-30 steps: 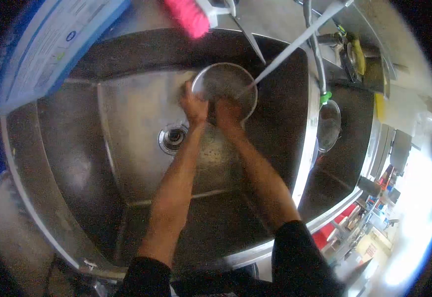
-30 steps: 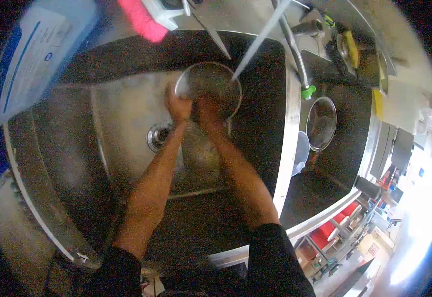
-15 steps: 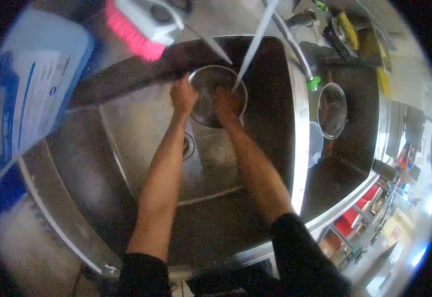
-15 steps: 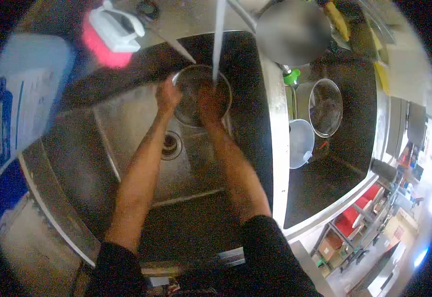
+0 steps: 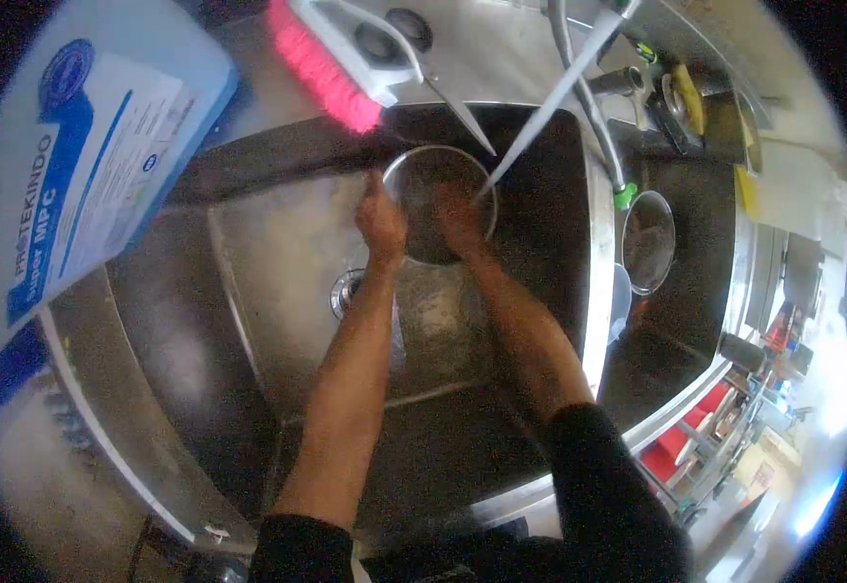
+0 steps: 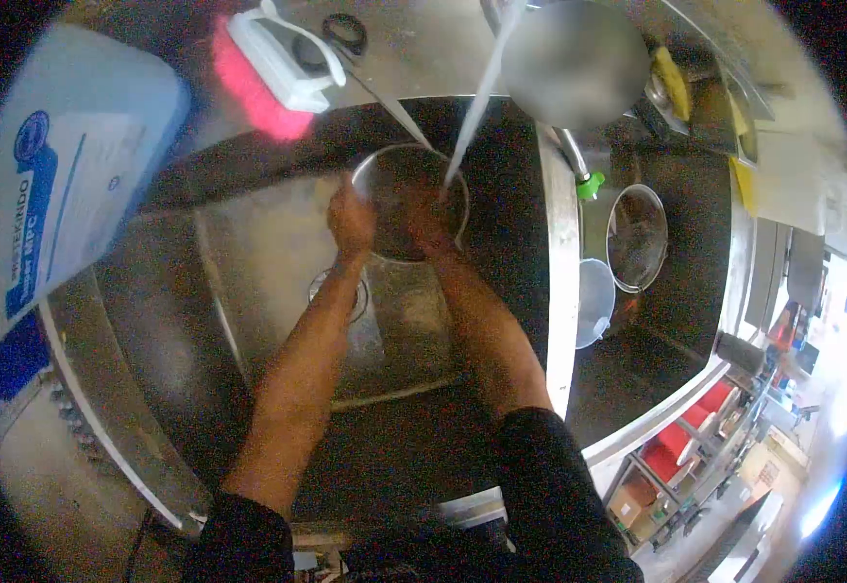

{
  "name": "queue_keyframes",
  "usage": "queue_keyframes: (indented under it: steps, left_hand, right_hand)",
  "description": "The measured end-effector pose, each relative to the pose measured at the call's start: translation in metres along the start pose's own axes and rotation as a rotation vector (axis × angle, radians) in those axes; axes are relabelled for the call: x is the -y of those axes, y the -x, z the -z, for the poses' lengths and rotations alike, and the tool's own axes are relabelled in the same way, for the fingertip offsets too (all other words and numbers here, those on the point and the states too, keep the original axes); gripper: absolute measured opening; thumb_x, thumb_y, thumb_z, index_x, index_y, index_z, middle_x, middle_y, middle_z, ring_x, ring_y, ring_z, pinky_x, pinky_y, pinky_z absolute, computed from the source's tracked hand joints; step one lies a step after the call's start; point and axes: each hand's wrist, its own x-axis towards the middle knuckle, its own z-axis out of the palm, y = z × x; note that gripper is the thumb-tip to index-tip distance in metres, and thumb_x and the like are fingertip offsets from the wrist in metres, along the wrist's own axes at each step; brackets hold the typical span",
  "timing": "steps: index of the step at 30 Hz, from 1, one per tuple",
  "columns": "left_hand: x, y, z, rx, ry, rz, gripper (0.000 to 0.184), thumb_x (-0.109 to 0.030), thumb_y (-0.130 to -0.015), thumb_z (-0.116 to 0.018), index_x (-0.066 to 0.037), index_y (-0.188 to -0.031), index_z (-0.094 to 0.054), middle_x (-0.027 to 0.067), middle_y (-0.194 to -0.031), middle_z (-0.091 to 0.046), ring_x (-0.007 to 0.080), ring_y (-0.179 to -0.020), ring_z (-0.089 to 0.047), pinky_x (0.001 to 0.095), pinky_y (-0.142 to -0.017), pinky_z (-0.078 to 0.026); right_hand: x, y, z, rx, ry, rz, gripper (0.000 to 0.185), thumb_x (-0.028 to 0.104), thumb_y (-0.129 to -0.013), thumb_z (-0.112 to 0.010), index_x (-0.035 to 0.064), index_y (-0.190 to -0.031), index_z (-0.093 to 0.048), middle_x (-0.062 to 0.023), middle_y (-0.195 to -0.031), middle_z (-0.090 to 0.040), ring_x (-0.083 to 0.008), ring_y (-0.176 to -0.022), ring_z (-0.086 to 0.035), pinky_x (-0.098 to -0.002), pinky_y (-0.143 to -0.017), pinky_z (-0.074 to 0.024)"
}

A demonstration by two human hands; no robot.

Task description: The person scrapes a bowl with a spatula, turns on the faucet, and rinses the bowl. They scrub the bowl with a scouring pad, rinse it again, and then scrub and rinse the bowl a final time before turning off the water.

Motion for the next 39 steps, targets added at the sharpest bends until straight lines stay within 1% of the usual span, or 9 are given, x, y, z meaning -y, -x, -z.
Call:
queue_keyframes:
  steps: [5,9,15,20,24,27,31,36,39]
  left_hand:
    - [0.001,0.002,0.006,-0.006,-0.009,-0.133,0.050,0.004,-0.074,-0.061,0.003,-0.123,-0.051,0.0249,-0.084,-0.063,0.0432,-0.081,-0.063,0.0502,-0.071,-0.049]
    - [0.000,-0.001,0.010,0.150,0.008,0.054,0.055,0.002,-0.076,-0.059,0.004,-0.129,-0.047,0.0258,-0.091,-0.063,0.0422,-0.085,-0.063,0.0492,-0.074,-0.050]
    - [0.009,0.014,0.001,0.043,0.008,-0.026,0.052,0.003,-0.080,-0.053,0.001,-0.132,-0.047,0.0260,-0.103,-0.062,0.0409,-0.092,-0.063,0.0487,-0.078,-0.050]
    - [-0.001,0.002,0.008,0.138,-0.030,-0.042,0.048,0.002,-0.082,-0.055,-0.001,-0.129,-0.049,0.0262,-0.106,-0.062,0.0414,-0.093,-0.063,0.0491,-0.079,-0.050]
    - [0.011,0.005,-0.004,0.156,0.041,0.087,0.048,0.003,-0.081,-0.054,-0.001,-0.128,-0.049,0.0251,-0.100,-0.063,0.0419,-0.088,-0.064,0.0490,-0.076,-0.051]
    - [0.013,0.003,-0.011,0.006,0.065,-0.053,0.050,0.002,-0.082,-0.055,-0.002,-0.131,-0.047,0.0235,-0.089,-0.063,0.0409,-0.083,-0.064,0.0485,-0.072,-0.051]
    - [0.008,0.015,0.000,0.022,0.113,0.044,0.053,0.001,-0.081,-0.058,-0.003,-0.132,-0.047,0.0206,-0.079,-0.063,0.0379,-0.077,-0.064,0.0474,-0.068,-0.050]
    - [0.019,0.006,-0.012,0.104,0.015,-0.083,0.057,-0.001,-0.079,-0.062,-0.002,-0.133,-0.046,0.0190,-0.079,-0.063,0.0365,-0.076,-0.063,0.0474,-0.068,-0.050]
    - [0.016,0.012,-0.013,0.051,0.020,-0.019,0.060,0.000,-0.077,-0.065,-0.001,-0.133,-0.046,0.0201,-0.081,-0.064,0.0370,-0.077,-0.064,0.0474,-0.070,-0.050]
  right_hand:
    - [0.002,-0.003,-0.016,0.008,0.704,0.228,0.025,0.020,-0.092,-0.050,0.0031,-0.100,-0.066,-0.0181,-0.095,-0.066,-0.0349,-0.091,-0.063,-0.0511,-0.080,-0.0493]
    - [-0.009,-0.016,-0.026,-0.018,0.952,0.317,0.022,0.018,-0.090,-0.052,0.0039,-0.095,-0.068,-0.0183,-0.096,-0.067,-0.0330,-0.091,-0.064,-0.0509,-0.075,-0.0511]
    - [0.000,-0.023,-0.011,0.178,0.811,0.222,0.024,0.019,-0.090,-0.051,0.0027,-0.097,-0.067,-0.0195,-0.097,-0.066,-0.0343,-0.093,-0.064,-0.0514,-0.076,-0.0507]
    - [-0.002,0.013,-0.044,-0.105,0.895,0.353,0.025,0.019,-0.091,-0.050,0.0017,-0.099,-0.066,-0.0205,-0.097,-0.065,-0.0355,-0.094,-0.063,-0.0519,-0.077,-0.0504]
    - [0.002,-0.022,-0.016,0.112,0.811,0.250,0.026,0.020,-0.091,-0.050,0.0009,-0.100,-0.066,-0.0213,-0.098,-0.064,-0.0363,-0.095,-0.063,-0.0522,-0.077,-0.0501]
    - [-0.004,0.009,-0.043,-0.204,0.909,0.366,0.027,0.020,-0.091,-0.049,0.0003,-0.102,-0.066,-0.0219,-0.098,-0.064,-0.0370,-0.096,-0.063,-0.0525,-0.078,-0.0500]
    - [-0.008,-0.010,-0.005,0.052,0.806,0.234,0.028,0.020,-0.091,-0.049,-0.0003,-0.102,-0.065,-0.0222,-0.099,-0.063,-0.0376,-0.097,-0.062,-0.0530,-0.078,-0.0495]
    - [-0.007,0.019,-0.036,-0.204,0.916,0.377,0.026,0.018,-0.089,-0.051,-0.0007,-0.100,-0.065,-0.0211,-0.101,-0.063,-0.0371,-0.095,-0.062,-0.0539,-0.080,-0.0485]
    - [-0.007,-0.007,-0.011,0.035,0.847,0.297,0.025,0.018,-0.088,-0.053,-0.0009,-0.099,-0.065,-0.0204,-0.102,-0.063,-0.0369,-0.095,-0.062,-0.0545,-0.080,-0.0478]
